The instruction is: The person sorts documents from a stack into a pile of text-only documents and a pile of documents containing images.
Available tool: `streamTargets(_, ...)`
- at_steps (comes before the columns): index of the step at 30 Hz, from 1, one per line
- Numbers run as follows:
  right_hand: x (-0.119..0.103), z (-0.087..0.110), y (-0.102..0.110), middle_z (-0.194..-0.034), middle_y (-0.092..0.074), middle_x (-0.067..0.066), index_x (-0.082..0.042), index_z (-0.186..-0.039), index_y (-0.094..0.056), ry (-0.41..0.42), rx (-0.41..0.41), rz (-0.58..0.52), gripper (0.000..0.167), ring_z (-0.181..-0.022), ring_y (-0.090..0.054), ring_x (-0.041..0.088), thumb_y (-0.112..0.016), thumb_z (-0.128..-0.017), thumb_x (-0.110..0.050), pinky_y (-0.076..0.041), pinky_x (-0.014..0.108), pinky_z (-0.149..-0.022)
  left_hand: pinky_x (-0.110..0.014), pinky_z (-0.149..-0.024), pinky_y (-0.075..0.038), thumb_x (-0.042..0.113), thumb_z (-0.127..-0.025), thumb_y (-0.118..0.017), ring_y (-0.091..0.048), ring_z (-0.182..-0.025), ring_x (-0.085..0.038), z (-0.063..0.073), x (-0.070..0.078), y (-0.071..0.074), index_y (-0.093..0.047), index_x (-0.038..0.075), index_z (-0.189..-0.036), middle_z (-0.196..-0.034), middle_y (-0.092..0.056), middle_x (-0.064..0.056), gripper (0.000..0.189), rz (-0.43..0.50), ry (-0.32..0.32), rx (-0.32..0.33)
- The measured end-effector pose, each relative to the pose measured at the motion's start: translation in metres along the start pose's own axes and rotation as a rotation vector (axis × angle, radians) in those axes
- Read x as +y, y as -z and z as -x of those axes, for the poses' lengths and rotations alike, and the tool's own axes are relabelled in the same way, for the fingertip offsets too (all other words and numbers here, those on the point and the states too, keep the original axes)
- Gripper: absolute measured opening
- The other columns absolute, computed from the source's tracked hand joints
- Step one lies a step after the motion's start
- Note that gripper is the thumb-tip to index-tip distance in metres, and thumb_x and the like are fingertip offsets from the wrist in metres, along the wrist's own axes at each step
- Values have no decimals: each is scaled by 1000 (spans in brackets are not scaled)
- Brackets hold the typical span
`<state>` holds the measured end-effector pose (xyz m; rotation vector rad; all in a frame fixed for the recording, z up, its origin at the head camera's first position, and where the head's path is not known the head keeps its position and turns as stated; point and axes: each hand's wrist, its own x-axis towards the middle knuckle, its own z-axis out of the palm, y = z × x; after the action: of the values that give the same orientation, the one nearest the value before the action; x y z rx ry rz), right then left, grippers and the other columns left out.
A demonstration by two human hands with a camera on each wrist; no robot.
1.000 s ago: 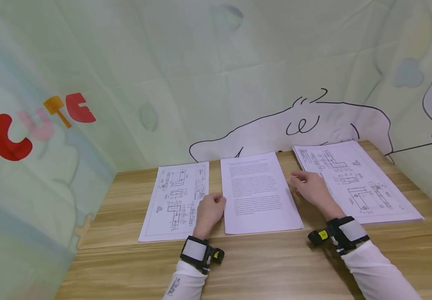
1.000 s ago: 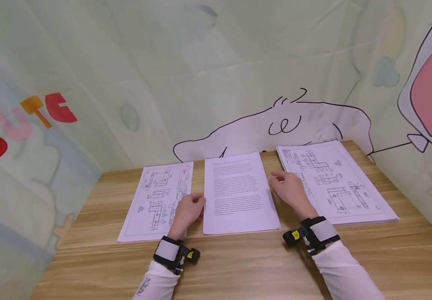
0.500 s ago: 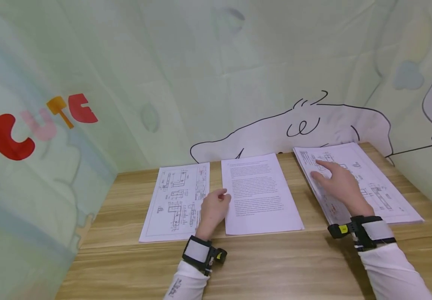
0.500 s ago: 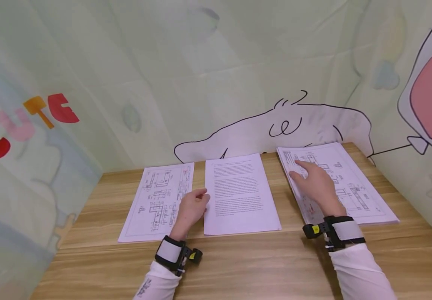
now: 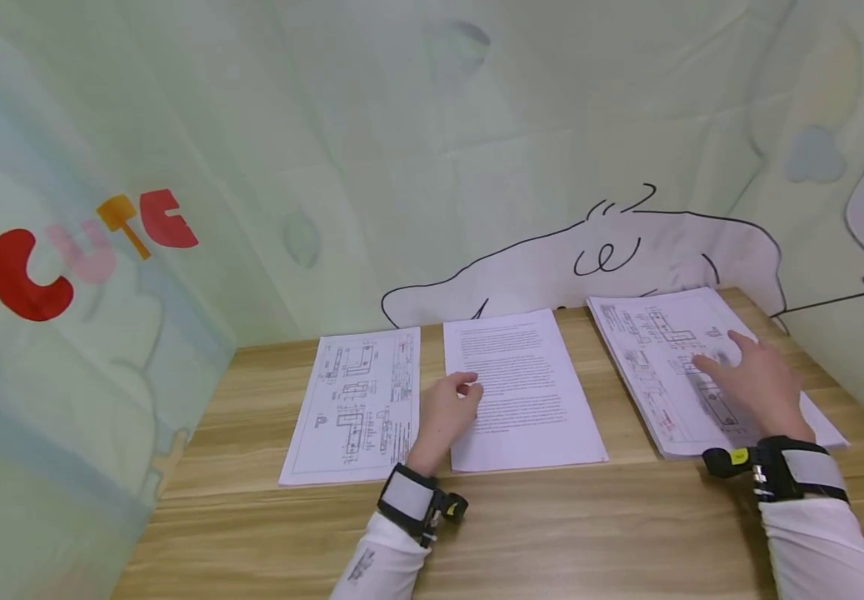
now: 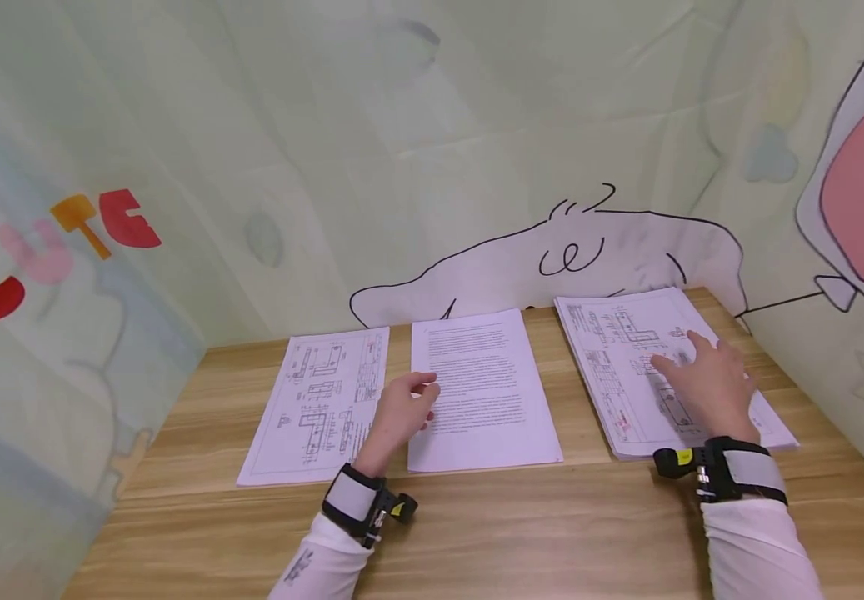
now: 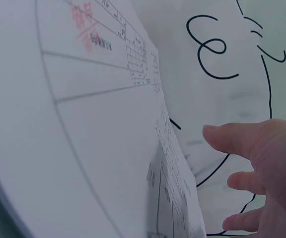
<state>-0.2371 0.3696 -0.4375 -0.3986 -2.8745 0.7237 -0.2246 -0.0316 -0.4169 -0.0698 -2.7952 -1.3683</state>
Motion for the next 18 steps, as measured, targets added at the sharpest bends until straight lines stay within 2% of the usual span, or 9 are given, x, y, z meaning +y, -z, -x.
streamTargets(2,5,-1,1,-133,-21,41,7,-140,-18,-27,-4,15,94,-118,-19,59,-46,-82,-62,-14,74,-85,-24,-55,-43,27,-89,-53,-53,-64,-9,0,5,-3,-62,12,-116,-90,-59,0,31,-3,-3,-19)
streamTargets(7,14,-5,-1,-130,-23,42,10,-138,-18,-82,-45,23,94,-113,-21,59,-49,-82,-59,-11,77,-81,-25,-49,-47,26,-90,-53,-57,-56,-11,-3,17,-16,-59,13,-120,-87,-58,3,33,122,12,-118)
streamTargets(11,17,-5,0,-130,-22,43,11,-137,-18,-106,-81,26,91,-115,-20,60,-48,-84,-56,-8,76,-84,-25,-48,-48,23,-89,-54,-59,-51,-13,-9,27,-40,-59,12,-120,-83,-58,6,33,222,-18,-201)
streamTargets(14,16,-4,1,-130,-22,44,11,-137,-19,-102,-99,40,89,-116,-19,60,-46,-85,-56,-10,74,-86,-25,-51,-49,20,-89,-55,-61,-54,-13,-11,32,-59,-60,11,-118,-82,-60,5,31,291,-33,-251)
streamTargets(18,12,-5,1,-129,-22,44,14,-135,-20,-94,-134,53,87,-116,-19,61,-45,-87,-54,-15,71,-87,-24,-56,-51,16,-88,-56,-64,-61,-14,-8,41,-82,-62,8,-115,-83,-63,1,30,386,19,-304)
